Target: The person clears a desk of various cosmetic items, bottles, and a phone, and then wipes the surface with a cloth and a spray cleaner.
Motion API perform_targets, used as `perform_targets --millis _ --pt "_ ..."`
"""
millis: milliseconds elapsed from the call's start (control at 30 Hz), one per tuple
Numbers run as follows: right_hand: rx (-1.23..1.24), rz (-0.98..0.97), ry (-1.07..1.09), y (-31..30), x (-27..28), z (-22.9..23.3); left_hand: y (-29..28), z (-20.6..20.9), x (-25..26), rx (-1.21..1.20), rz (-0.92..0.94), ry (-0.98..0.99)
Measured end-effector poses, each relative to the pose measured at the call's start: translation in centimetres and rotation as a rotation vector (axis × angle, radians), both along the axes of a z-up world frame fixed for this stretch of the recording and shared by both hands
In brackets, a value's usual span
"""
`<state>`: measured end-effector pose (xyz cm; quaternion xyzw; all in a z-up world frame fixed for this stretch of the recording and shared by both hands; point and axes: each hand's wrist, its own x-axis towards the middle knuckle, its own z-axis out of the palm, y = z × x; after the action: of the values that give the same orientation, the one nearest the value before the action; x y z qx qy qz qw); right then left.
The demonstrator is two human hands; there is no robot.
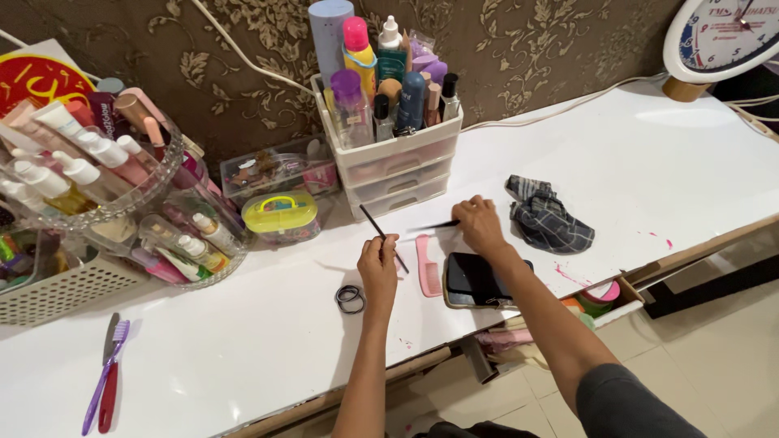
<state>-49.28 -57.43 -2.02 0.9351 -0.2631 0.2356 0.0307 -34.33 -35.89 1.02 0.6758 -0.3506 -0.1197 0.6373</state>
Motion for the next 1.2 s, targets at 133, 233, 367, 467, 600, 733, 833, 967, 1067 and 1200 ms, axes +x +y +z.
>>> perform_targets --millis 133,233,367,467,600,733,833,967,1067,1200 --pt "0.168 -0.036 -0.202 2.1 -0.9 4.1 0.0 -0.1 0.1 -0.063 -0.018 0.072" --pt "0.580 0.004 -0.342 3.9 0.1 5.7 -0.1 0.5 -0.2 -0.085 -0.040 0.114" --pt "0.988 0.115 -0.397 6.5 1.7 5.5 0.2 1.7 -0.7 -0.164 -0.045 0.173" --pt "0.886 0.132 -0.368 8.2 2.3 5.7 1.2 3.0 -0.5 -0.218 0.237 0.058" --pt "0.108 0.116 -0.101 9.1 1.8 8.2 2.7 3.8 1.2 -0.150 0.443 -0.366" --pt "-0.183 0.348 -0.127 9.9 2.9 11.0 2.8 3.1 1.7 -0.068 0.112 -0.127" --pt "-0.231 0.457 -0.117 11.3 4.3 12.7 2.0 1.9 1.0 -0.004 -0.121 0.168" --pt "-0.245 0.575 -0.266 12.6 4.8 13.8 1.7 -0.8 1.6 -0.034 -0.170 0.388" --pt "-0.145 0.395 -0.429 12.0 4.7 12.1 2.1 -2.5 2.6 -0.069 -0.104 0.347" --pt "0.195 0.223 -0.351 7.6 3.7 6.5 3.4 -2.4 3.3 -0.045 -0.005 0.336"
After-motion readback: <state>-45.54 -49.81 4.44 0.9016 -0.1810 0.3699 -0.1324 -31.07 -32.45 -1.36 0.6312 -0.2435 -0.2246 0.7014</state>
